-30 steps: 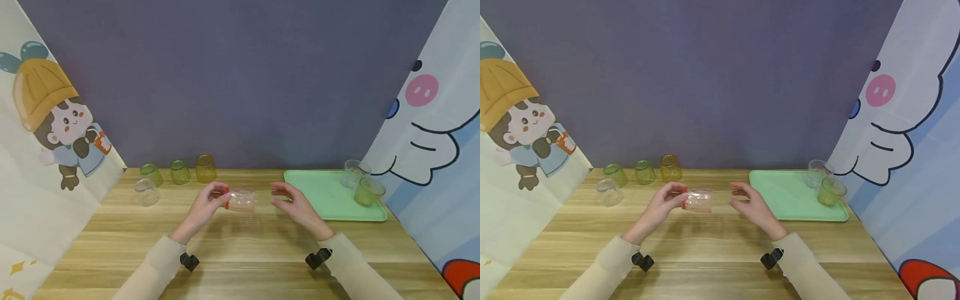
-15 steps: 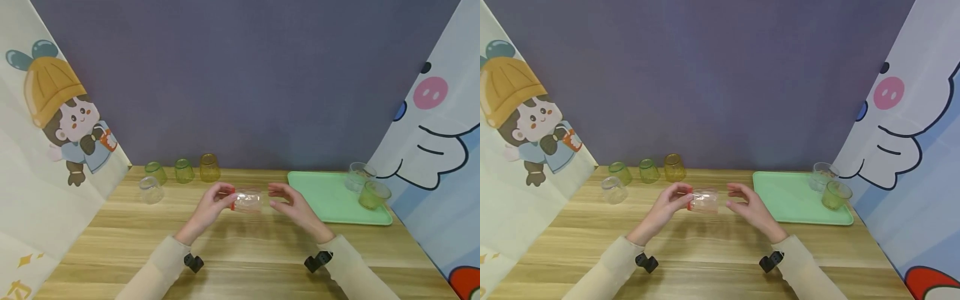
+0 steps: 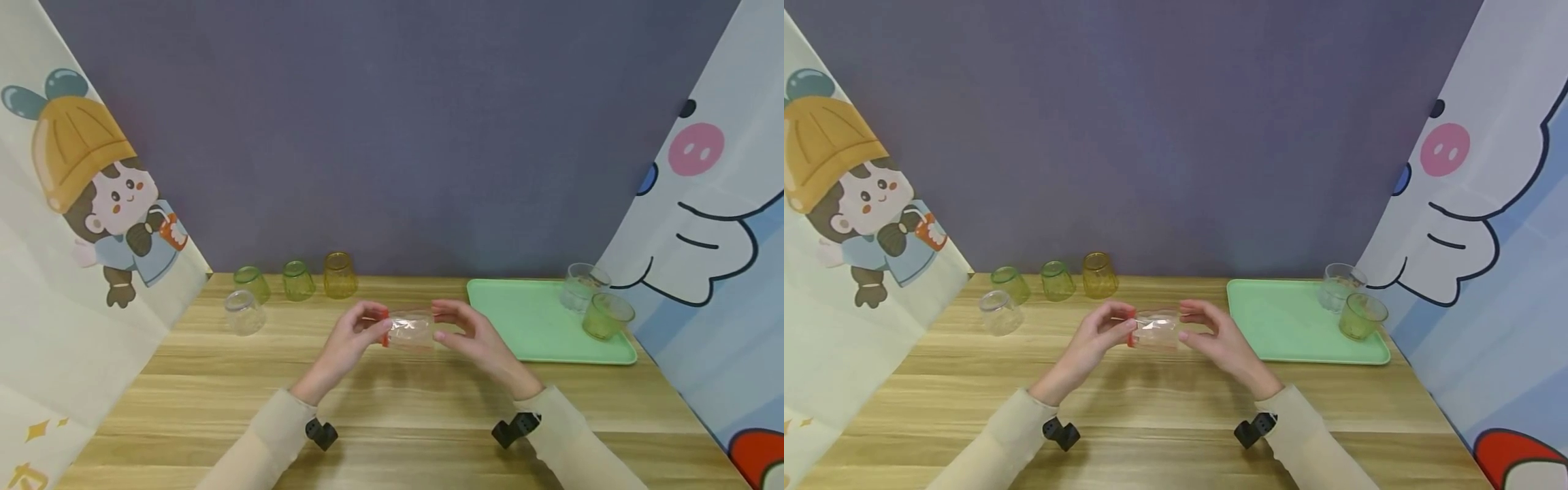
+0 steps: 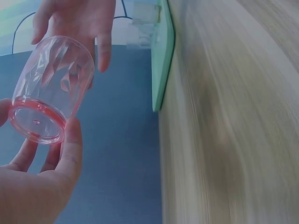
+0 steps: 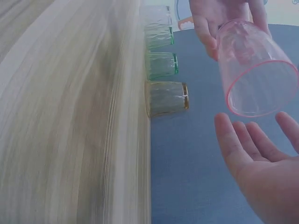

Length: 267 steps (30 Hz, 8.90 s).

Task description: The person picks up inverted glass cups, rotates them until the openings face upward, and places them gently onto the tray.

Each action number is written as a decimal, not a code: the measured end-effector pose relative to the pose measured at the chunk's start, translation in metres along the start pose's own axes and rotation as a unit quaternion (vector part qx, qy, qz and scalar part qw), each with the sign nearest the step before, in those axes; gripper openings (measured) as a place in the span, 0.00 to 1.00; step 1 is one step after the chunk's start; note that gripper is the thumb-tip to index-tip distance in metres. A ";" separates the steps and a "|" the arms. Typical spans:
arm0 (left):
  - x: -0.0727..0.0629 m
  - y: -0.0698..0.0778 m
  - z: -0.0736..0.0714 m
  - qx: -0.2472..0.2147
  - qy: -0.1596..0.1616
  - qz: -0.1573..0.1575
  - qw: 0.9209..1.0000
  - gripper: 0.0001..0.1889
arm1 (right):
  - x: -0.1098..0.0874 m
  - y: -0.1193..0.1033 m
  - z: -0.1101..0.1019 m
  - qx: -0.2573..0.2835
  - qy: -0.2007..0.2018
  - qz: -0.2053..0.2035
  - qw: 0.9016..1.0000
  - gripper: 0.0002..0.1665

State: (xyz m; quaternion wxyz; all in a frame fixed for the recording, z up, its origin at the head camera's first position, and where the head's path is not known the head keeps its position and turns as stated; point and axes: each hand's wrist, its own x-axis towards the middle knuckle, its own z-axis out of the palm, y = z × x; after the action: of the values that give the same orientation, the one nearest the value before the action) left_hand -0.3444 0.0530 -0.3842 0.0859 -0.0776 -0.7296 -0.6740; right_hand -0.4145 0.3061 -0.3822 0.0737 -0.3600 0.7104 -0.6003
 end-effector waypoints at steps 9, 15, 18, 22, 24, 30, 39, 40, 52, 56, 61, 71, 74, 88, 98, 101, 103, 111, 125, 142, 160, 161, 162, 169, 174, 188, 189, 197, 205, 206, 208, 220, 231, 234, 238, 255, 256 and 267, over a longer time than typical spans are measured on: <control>0.000 -0.003 0.003 -0.010 0.003 -0.002 1.000 0.17 | 0.000 -0.002 0.002 0.022 -0.007 0.003 1.000 0.35; 0.001 -0.004 0.005 -0.024 0.003 -0.006 1.000 0.16 | 0.001 0.000 0.001 0.035 -0.008 0.010 0.999 0.35; 0.002 -0.003 0.006 -0.028 0.004 -0.010 1.000 0.16 | 0.001 0.004 0.001 0.045 -0.010 0.005 0.999 0.35; 0.002 -0.003 0.006 -0.033 0.006 -0.016 0.999 0.17 | 0.002 0.005 0.001 0.065 -0.016 -0.004 0.998 0.35; 0.002 -0.002 0.007 -0.036 0.005 -0.018 0.999 0.18 | 0.001 0.005 0.001 0.069 -0.016 -0.007 0.997 0.36; 0.003 -0.002 0.008 -0.041 -0.007 -0.021 0.999 0.19 | 0.000 0.003 0.001 0.067 -0.009 -0.011 0.998 0.35; 0.004 -0.003 0.007 -0.040 -0.019 -0.020 0.999 0.20 | 0.000 0.004 0.001 0.056 0.001 -0.024 0.998 0.33; 0.004 -0.003 0.007 -0.038 -0.019 -0.020 0.999 0.19 | 0.000 0.004 0.001 0.056 0.001 -0.026 0.998 0.33; 0.005 -0.003 0.000 0.003 -0.023 -0.003 1.000 0.17 | 0.000 0.002 -0.003 0.035 -0.001 -0.028 0.999 0.33; 0.005 -0.005 -0.005 0.022 -0.036 -0.010 0.999 0.17 | 0.000 0.002 -0.005 0.026 -0.003 -0.032 0.999 0.33; 0.001 -0.008 -0.010 0.060 -0.060 -0.021 0.996 0.15 | 0.001 0.005 -0.005 0.009 -0.012 -0.040 0.999 0.31; -0.003 -0.012 -0.017 0.162 -0.069 0.015 0.984 0.12 | 0.002 0.005 -0.006 -0.016 -0.027 -0.015 0.999 0.32; -0.003 -0.012 -0.020 0.196 -0.068 0.030 0.978 0.12 | 0.003 0.005 -0.006 -0.027 -0.034 -0.005 0.999 0.32; 0.002 -0.005 -0.035 0.375 -0.062 0.068 0.922 0.11 | 0.003 0.005 -0.012 -0.083 -0.058 0.033 0.994 0.33; 0.005 -0.005 -0.047 0.465 -0.028 0.075 0.882 0.12 | 0.000 0.004 -0.017 -0.135 -0.084 0.026 0.987 0.32; 0.006 -0.004 -0.051 0.485 -0.028 0.078 0.870 0.14 | 0.001 0.005 -0.019 -0.147 -0.089 0.026 0.985 0.32; 0.007 -0.003 -0.055 0.505 -0.027 0.083 0.859 0.14 | 0.002 0.005 -0.020 -0.152 -0.092 0.027 0.984 0.32; 0.009 -0.001 -0.072 0.553 -0.014 0.087 0.829 0.14 | 0.003 0.005 -0.023 -0.173 -0.099 0.025 0.980 0.32; 0.011 -0.004 -0.096 0.585 -0.006 0.080 0.807 0.14 | 0.003 -0.002 -0.037 -0.258 -0.113 0.028 0.959 0.31; 0.018 -0.006 -0.121 0.644 -0.009 0.094 0.759 0.16 | 0.001 -0.022 -0.044 -0.411 -0.150 0.048 0.898 0.30; 0.017 -0.007 -0.149 0.678 0.022 0.077 0.731 0.18 | 0.000 -0.029 -0.057 -0.492 -0.143 0.093 0.854 0.33; 0.017 -0.007 -0.151 0.679 0.025 0.075 0.730 0.18 | 0.001 -0.030 -0.058 -0.492 -0.141 0.095 0.854 0.33; 0.017 -0.008 -0.153 0.680 0.027 0.072 0.729 0.19 | 0.001 -0.030 -0.059 -0.492 -0.140 0.096 0.854 0.34; 0.017 -0.013 -0.168 0.679 0.039 0.045 0.732 0.18 | 0.001 -0.032 -0.066 -0.494 -0.131 0.109 0.852 0.35; 0.017 -0.016 -0.180 0.678 0.048 0.027 0.733 0.17 | 0.003 -0.031 -0.074 -0.499 -0.129 0.103 0.851 0.31; 0.011 -0.021 -0.206 0.671 0.048 -0.025 0.739 0.22 | 0.005 -0.025 -0.093 -0.509 -0.122 0.115 0.844 0.31; 0.010 -0.021 -0.208 0.670 0.048 -0.029 0.740 0.23 | 0.005 -0.025 -0.094 -0.510 -0.123 0.116 0.844 0.31; 0.010 -0.026 -0.218 0.665 0.057 -0.047 0.744 0.26 | 0.005 -0.021 -0.104 -0.510 -0.123 0.120 0.843 0.31; 0.008 -0.028 -0.224 0.654 0.047 -0.082 0.750 0.29 | 0.005 -0.019 -0.111 -0.513 -0.115 0.129 0.841 0.31; 0.008 -0.029 -0.224 0.653 0.046 -0.085 0.751 0.29 | 0.006 -0.019 -0.112 -0.513 -0.115 0.129 0.841 0.31; 0.008 -0.029 -0.225 0.650 0.046 -0.091 0.753 0.30 | 0.006 -0.019 -0.113 -0.515 -0.114 0.130 0.840 0.32; 0.010 -0.033 -0.226 0.630 0.046 -0.094 0.769 0.30 | 0.008 -0.014 -0.122 -0.514 -0.111 0.146 0.838 0.33; 0.011 -0.030 -0.225 0.632 0.046 -0.093 0.768 0.29 | 0.008 -0.008 -0.133 -0.516 -0.111 0.156 0.835 0.33; 0.011 -0.030 -0.225 0.629 0.044 -0.096 0.770 0.28 | 0.009 -0.006 -0.136 -0.517 -0.112 0.162 0.833 0.33; 0.012 -0.030 -0.224 0.621 0.042 -0.107 0.775 0.28 | 0.009 -0.005 -0.138 -0.521 -0.114 0.165 0.830 0.33; 0.014 -0.027 -0.225 0.611 0.029 -0.117 0.783 0.28 | 0.010 0.006 -0.154 -0.522 -0.098 0.172 0.830 0.34; 0.015 -0.028 -0.226 0.610 0.029 -0.116 0.783 0.28 | 0.010 0.007 -0.156 -0.523 -0.096 0.173 0.829 0.34; 0.015 -0.031 -0.227 0.610 0.031 -0.095 0.786 0.27 | 0.007 0.021 -0.171 -0.527 -0.068 0.160 0.832 0.34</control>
State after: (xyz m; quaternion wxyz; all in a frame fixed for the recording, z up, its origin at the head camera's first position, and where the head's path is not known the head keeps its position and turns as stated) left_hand -0.3612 -0.1756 -0.3933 0.0729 0.0816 -0.9894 -0.0957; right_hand -0.5206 0.4392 -0.3530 0.0159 -0.2656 0.9599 -0.0884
